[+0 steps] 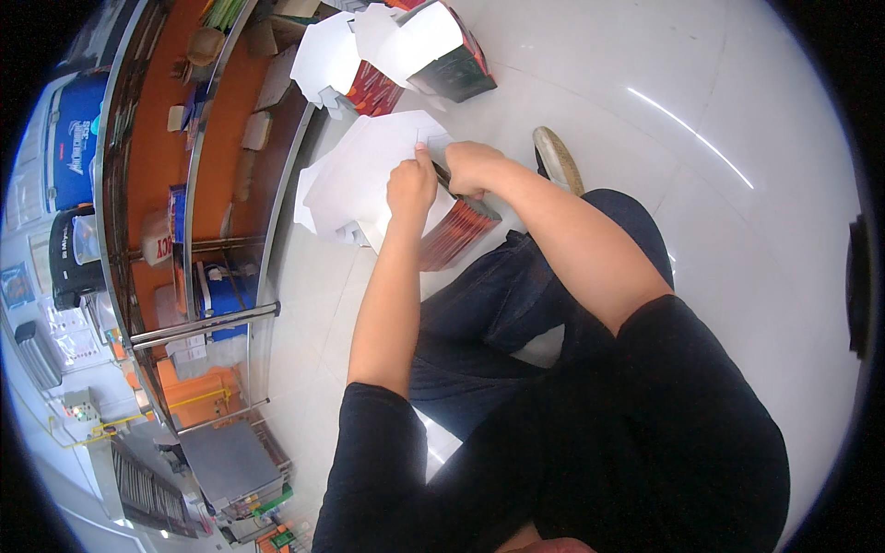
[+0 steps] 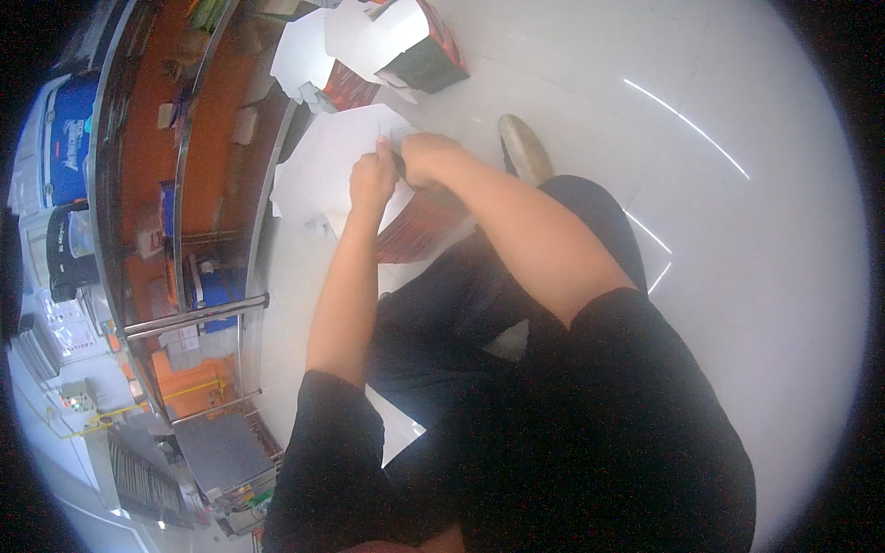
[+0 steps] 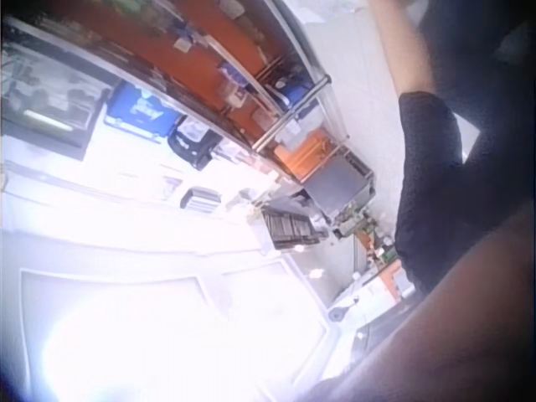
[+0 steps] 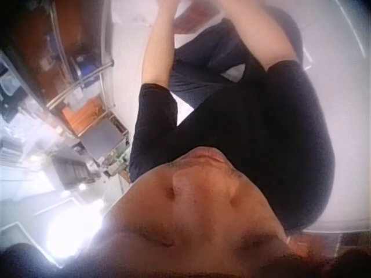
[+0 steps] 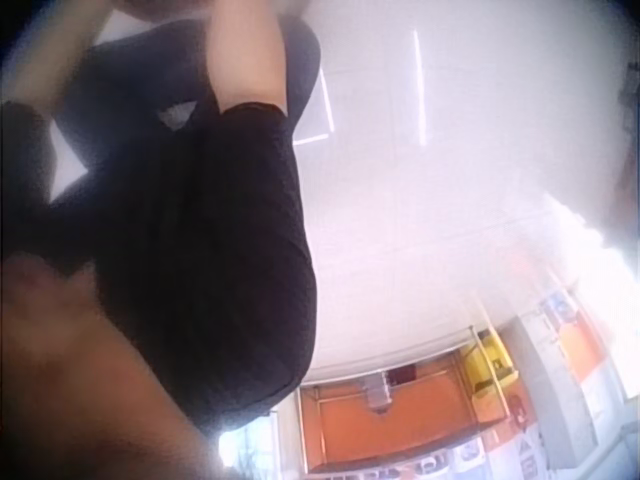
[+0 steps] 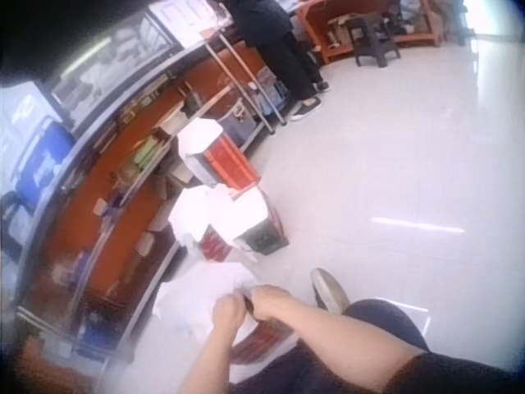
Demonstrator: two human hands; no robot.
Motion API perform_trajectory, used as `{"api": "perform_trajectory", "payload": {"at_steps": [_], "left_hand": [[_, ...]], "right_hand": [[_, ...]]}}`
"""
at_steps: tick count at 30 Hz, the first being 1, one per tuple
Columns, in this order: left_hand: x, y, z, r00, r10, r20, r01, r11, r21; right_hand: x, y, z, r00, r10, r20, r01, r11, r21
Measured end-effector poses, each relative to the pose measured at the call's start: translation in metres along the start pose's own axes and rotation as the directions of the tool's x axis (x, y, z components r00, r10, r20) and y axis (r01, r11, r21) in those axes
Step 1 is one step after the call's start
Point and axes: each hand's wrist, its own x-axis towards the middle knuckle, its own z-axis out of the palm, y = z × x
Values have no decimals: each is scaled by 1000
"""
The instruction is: The person sits on the floor and assembles flat-packed cardboard boxes by folding the flaps and tucking them into slots. They handle multiple boxes one at a time, stacking the finished boxes into a pile.
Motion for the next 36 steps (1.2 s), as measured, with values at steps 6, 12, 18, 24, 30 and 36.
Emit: {"api": "perform_trajectory", "payload": {"at_steps": [6,12,18,24,30,36], "left_hand": [[-14,-8,14,997,-19,73,62,761,-646],[-47,0,-21,949,89,-303,-200,912,-358],[-84,-97,-11,669,-170,-723,-178,908,-378],[-91,-119,21,934,-350,-75,39,308,-951],[-97,-105,12,945,-327,4,120,335,-935],[-87,-123,31,966,-257,-30,53,311,-949]], "right_hand": [[1,7,-1,1000,10,-19,-8,996,90],[10,12,3,998,-50,-42,53,996,65],[1,4,3,978,5,-206,55,958,280],[9,0,21,981,-120,-155,118,993,-22],[14,7,28,970,-111,-218,93,991,-94],[7,10,22,958,-158,-237,125,981,-148]]}}
